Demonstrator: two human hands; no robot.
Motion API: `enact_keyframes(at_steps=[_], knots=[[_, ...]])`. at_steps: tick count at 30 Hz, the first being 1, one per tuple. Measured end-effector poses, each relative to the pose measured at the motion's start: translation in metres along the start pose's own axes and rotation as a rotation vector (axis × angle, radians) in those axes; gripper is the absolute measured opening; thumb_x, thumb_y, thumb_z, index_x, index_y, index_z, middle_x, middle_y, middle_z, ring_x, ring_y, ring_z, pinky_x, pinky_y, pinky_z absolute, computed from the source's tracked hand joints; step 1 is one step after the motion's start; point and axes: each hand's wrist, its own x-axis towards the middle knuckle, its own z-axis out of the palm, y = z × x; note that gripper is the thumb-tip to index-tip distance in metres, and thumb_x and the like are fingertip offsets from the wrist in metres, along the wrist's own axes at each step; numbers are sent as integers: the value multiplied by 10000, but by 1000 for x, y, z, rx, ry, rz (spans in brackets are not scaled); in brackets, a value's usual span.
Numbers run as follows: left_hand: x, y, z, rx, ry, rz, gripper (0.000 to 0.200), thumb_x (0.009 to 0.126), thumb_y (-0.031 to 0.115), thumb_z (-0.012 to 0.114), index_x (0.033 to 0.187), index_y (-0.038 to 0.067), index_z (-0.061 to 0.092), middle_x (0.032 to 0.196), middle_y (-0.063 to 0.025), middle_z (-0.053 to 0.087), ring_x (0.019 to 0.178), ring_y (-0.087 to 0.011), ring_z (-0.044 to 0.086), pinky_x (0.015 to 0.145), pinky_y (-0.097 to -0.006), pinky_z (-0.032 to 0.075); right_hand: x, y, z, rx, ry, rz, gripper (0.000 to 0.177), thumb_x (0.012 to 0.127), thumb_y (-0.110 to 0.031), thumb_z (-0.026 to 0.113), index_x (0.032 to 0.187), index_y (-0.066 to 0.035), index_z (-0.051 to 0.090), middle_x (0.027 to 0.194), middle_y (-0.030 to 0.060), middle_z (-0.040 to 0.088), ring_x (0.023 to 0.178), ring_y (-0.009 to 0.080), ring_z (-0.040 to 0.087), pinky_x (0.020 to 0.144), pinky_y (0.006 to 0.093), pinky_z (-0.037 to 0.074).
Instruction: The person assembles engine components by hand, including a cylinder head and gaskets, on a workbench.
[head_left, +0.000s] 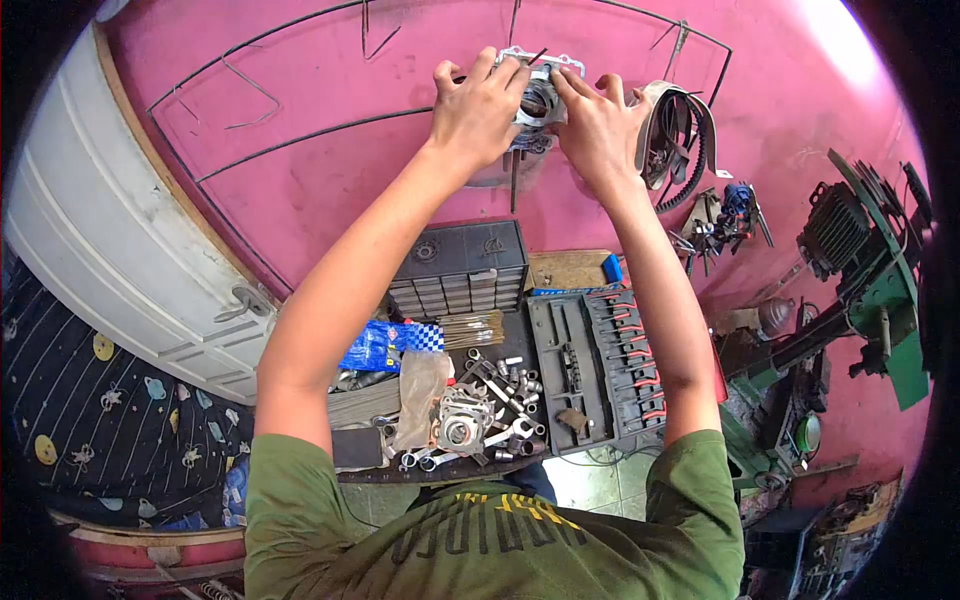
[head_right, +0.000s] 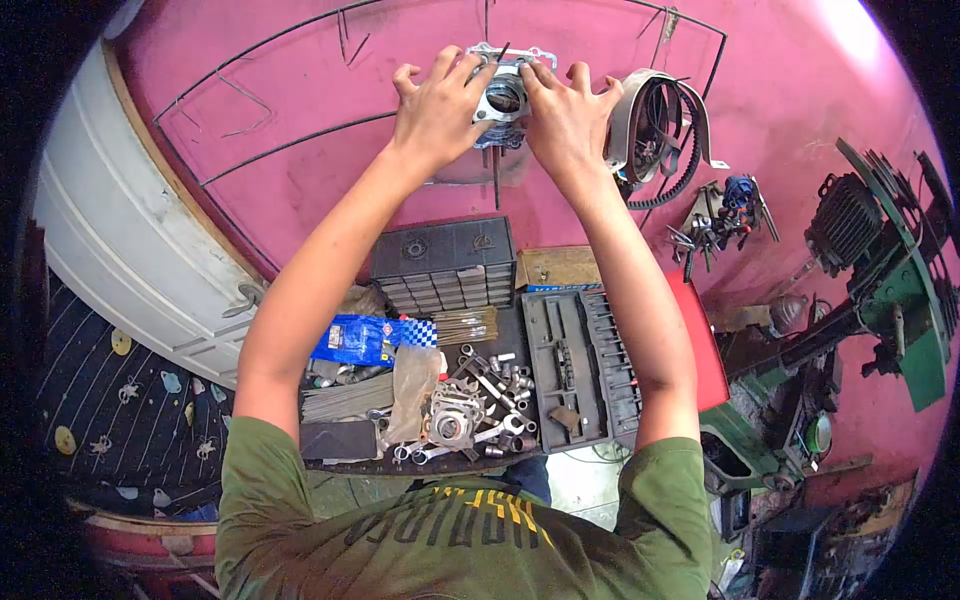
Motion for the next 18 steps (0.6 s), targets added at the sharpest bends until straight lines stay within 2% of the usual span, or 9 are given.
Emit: enact_keyframes(at_steps=[4, 6, 13, 18], knots=[[0, 0, 14, 4, -9, -4, 712, 750, 321, 860, 1404, 174, 617, 1393, -5, 582, 1380, -215, 451, 997, -593, 314, -1, 0, 10, 7, -6, 3, 584, 738, -126, 795, 1310, -190, 696, 1318, -56, 698, 1168, 262, 601, 998, 664, 370], [0, -1, 18, 1, -19, -8, 706, 752, 320, 862, 1398, 174, 618, 1383, -3, 585, 1374, -212, 452, 993, -593, 322, -1, 0, 13, -36, -48, 22, 683, 710, -280, 893, 1355, -256, 669, 1380, -99, 675, 1188, 266, 602, 990, 634, 395], [-6, -7, 33, -80, -18, -20, 727, 746, 349, 875, 1403, 178, 617, 1380, 0, 586, 1371, -199, 451, 982, -586, 331, -3, -2, 25, 14, -81, 26, 703, 698, -262, 897, 1361, -252, 663, 1369, -91, 679, 1180, 277, 606, 999, 641, 394], [-13, -9, 38, -57, 19, 21, 760, 746, 370, 878, 1423, 157, 606, 1377, 9, 591, 1371, -192, 443, 957, -547, 325, -6, -3, 29, 36, -44, 16, 719, 688, -264, 900, 1368, -252, 668, 1360, -99, 687, 1154, 275, 614, 1006, 633, 393]])
